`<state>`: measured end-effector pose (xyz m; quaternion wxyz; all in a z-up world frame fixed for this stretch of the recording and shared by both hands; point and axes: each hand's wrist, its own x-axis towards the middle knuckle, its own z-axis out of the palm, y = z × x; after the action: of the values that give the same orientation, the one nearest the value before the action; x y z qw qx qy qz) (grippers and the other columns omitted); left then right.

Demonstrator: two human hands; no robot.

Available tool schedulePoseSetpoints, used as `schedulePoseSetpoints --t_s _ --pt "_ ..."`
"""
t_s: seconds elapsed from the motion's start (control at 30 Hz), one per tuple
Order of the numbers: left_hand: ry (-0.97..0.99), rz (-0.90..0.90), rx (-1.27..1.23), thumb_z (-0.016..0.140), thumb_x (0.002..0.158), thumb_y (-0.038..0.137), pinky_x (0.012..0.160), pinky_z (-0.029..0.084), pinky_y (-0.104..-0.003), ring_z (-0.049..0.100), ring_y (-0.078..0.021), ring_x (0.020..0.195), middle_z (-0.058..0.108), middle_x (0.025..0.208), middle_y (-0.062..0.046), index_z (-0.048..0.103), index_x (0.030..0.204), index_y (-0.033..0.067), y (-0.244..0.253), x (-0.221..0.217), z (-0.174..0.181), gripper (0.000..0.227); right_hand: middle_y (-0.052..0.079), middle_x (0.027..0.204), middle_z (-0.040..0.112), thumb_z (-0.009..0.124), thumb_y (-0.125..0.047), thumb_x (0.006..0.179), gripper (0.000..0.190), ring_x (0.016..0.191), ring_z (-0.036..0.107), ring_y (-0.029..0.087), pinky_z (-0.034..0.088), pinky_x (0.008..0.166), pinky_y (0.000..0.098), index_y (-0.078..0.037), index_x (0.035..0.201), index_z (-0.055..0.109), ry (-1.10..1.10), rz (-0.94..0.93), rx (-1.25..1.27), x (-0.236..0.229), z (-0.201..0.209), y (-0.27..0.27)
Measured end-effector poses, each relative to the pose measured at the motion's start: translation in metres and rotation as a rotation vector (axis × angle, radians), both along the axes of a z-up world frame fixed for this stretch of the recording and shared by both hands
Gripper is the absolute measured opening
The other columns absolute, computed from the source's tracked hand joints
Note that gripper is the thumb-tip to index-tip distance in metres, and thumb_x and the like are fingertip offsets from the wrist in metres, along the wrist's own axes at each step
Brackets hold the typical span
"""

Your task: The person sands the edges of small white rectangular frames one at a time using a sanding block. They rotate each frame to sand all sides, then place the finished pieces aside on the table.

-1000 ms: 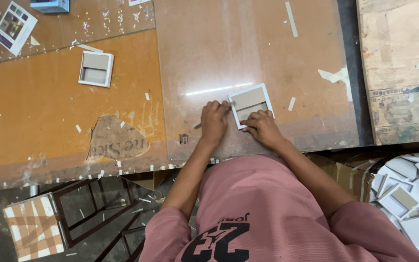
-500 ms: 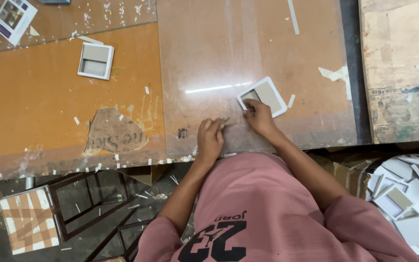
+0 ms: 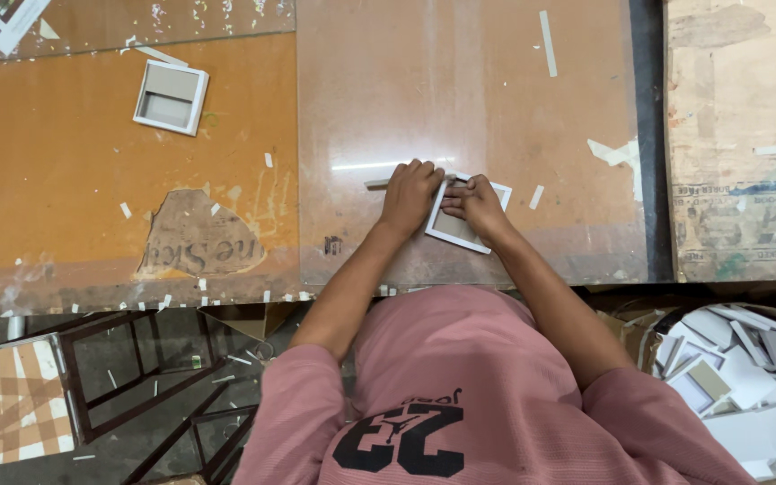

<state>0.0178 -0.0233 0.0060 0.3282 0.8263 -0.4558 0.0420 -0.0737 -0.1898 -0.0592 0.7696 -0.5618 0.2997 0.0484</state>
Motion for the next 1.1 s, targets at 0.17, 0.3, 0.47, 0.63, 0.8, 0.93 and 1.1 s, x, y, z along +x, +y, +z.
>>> schedulePoseSetpoints --t_s 0.17,0.3,0.47,0.63,0.8,0.93,1.1 --pt "-0.025 -0.111 0.047 0.063 0.084 0.002 0.082 0.044 -0.041 0.059 -0.027 0.094 0.062 0.092 -0.007 0.071 0.104 0.0039 0.051 -0.038 0.003 0.022 0.031 0.125 0.057 0.029 0.013 0.093 0.026 0.104 0.067 0.035 0.059 0.094 0.0443 -0.006 0.11 0.031 -0.072 -0.006 0.081 -0.011 -0.003 0.008" --pt "0.0 -0.069 0.039 0.064 0.084 0.001 0.081 0.044 -0.041 0.058 -0.0271 0.091 0.06 0.089 -0.007 0.071 0.106 0.0031 0.082 -0.063 0.015 0.023 0.027 0.132 0.056 0.037 0.015 0.093 0.028 0.117 0.065 0.032 0.052 0.103 0.0404 -0.003 0.113 0.033 -0.097 -0.167 0.247 0.001 0.003 0.006" --pt "0.12 0.131 -0.044 0.063 0.084 -0.004 0.08 0.043 -0.042 0.057 -0.0286 0.089 0.059 0.088 -0.01 0.073 0.108 0.0018 0.086 -0.073 0.02 0.027 0.022 0.126 0.059 0.052 0.012 0.091 0.036 0.115 0.064 0.029 0.057 0.103 0.036 -0.002 0.123 0.043 -0.125 -0.451 0.358 0.009 0.036 0.011" --pt "0.112 0.299 -0.128 0.064 0.084 -0.004 0.08 0.043 -0.042 0.057 -0.029 0.09 0.06 0.09 -0.01 0.073 0.108 0.0007 0.064 -0.062 0.016 0.026 0.018 0.109 0.071 0.073 -0.008 0.087 0.034 0.098 0.069 0.029 0.054 0.083 0.0379 0.0 0.119 0.063 -0.008 0.179 -0.781 -0.015 0.099 0.017" --pt "0.086 0.325 -0.069 0.063 0.085 -0.001 0.081 0.044 -0.043 0.057 -0.0304 0.092 0.061 0.093 -0.011 0.073 0.11 -0.0003 0.033 -0.054 0.002 0.027 0.014 0.108 0.07 0.085 -0.023 0.072 0.041 0.105 0.062 0.036 0.044 0.092 0.0477 -0.005 0.107 0.073 -0.263 0.662 -1.221 -0.033 0.119 0.012" --pt "0.065 0.221 -0.049 0.062 0.08 0.0 0.082 0.044 -0.043 0.057 -0.0321 0.093 0.061 0.093 -0.013 0.073 0.11 -0.002 0.032 -0.068 -0.009 0.032 0.01 0.106 0.068 0.086 -0.029 0.075 0.036 0.109 0.058 0.033 0.038 0.097 0.0478 -0.01 0.104 0.075 -0.2 0.642 -1.149 -0.039 0.094 0.009" --pt "0.251 -0.023 -0.058 0.065 0.084 0.003 0.081 0.046 -0.044 0.058 -0.0323 0.091 0.06 0.09 -0.013 0.073 0.101 0.0022 0.057 -0.088 -0.014 0.019 0.006 0.112 0.067 0.077 -0.021 0.083 0.025 0.113 0.054 0.031 0.035 0.102 0.0466 -0.015 0.107 0.076 -0.248 0.655 -1.172 -0.044 0.069 0.002"
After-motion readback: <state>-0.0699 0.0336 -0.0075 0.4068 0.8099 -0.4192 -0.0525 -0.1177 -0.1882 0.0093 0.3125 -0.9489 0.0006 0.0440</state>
